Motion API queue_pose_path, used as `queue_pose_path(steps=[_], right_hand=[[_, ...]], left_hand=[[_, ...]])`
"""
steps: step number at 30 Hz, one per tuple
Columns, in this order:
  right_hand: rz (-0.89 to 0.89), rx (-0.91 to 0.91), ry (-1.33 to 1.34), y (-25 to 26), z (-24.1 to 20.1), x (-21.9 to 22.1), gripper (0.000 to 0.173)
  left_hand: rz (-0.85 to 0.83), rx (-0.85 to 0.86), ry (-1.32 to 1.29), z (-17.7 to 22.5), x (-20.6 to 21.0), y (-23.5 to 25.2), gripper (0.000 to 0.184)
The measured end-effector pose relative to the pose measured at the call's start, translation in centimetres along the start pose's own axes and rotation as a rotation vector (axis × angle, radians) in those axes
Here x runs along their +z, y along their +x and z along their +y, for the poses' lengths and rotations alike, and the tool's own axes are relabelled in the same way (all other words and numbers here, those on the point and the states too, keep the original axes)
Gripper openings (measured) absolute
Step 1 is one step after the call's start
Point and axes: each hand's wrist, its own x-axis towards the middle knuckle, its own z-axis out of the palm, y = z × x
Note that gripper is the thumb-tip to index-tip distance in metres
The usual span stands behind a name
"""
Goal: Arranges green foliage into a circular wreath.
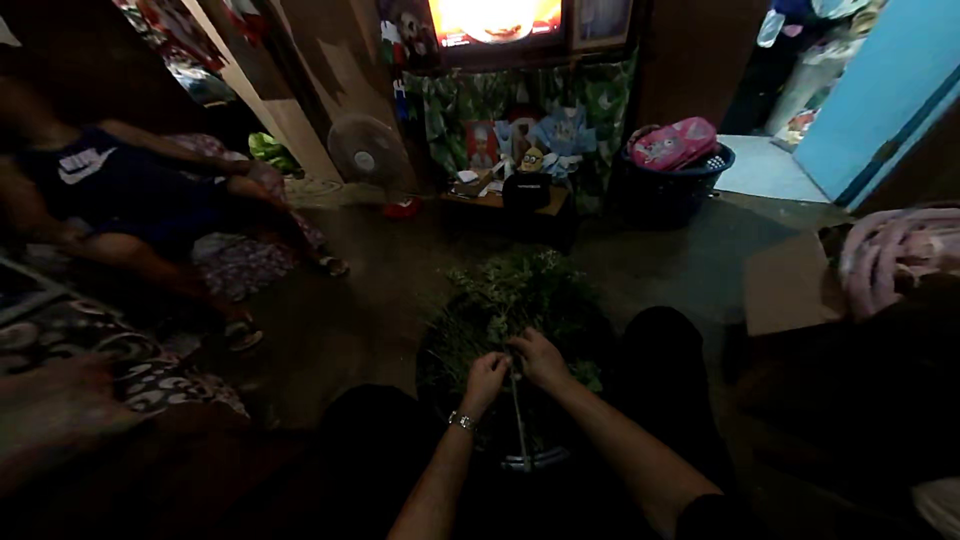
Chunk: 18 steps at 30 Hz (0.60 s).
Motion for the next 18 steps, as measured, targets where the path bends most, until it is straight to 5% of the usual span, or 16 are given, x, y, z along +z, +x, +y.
queue_pose_path(steps=[6, 18], right_hand=[[-0.022, -0.093, -0.103, 0.2, 1.1, -0.6, 0.023], [0.061, -0.23, 0.216, 0.3, 1.9, 0.1, 0.023]], left_hand=[[-0.017, -0.033, -0.124, 0.2, 0.0, -0.2, 0.024], [0.085, -0.073, -0.086, 0.2, -0.1, -0.1, 0.032]])
